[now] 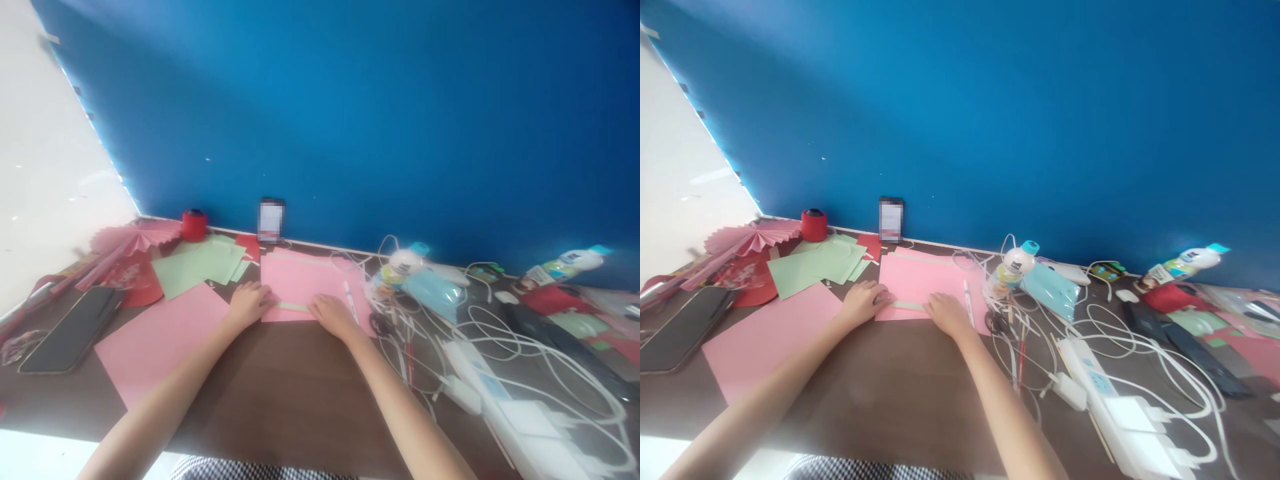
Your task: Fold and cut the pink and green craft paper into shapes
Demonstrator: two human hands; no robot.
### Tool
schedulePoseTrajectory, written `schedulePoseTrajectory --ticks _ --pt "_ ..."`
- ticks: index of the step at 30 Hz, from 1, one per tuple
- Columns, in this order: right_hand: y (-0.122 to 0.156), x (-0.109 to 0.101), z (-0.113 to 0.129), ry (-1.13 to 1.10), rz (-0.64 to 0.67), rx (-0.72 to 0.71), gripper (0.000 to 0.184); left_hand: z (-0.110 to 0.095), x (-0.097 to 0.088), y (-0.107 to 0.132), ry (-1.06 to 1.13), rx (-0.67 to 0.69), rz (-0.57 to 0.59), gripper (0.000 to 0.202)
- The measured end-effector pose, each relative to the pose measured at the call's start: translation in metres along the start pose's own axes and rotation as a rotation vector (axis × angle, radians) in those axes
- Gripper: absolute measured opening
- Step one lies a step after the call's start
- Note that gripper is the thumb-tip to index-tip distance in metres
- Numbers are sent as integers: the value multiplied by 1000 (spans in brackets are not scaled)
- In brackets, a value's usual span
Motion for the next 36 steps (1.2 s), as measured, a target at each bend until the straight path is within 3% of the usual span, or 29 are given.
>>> schedulePoseTrajectory --ticks 3,5,7,12,15,19,25,36 --pt "3 -3 6 94 -31 23 26 -25 0 6 -168 206 -46 21" --pt "6 -6 8 137 -65 41 25 -44 7 12 -220 363 11 25" --pt "9 -11 10 161 -110 77 24 -53 15 15 -223 417 67 28" --pt "16 -19 26 140 -250 139 19 -54 25 19 -158 392 56 42" --pt "20 -15 52 41 -319 42 26 -52 27 18 -100 409 52 43" --pt "26 -2 63 -109 -318 62 40 -47 22 15 -10 433 75 42" --pt "33 11 49 -182 -214 79 48 -35 15 11 75 419 105 44" --pt "63 18 13 -114 -208 217 50 -32 12 10 66 398 166 46"
Point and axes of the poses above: each hand's wrist, its own y-axis away from the middle knuckle, its own x-axis out of the palm, z = x × y, the point moved 8 cm from there along -y, towards the middle knuckle, and after that the axes turned 13 degrees about z, right-handed, at the moved point
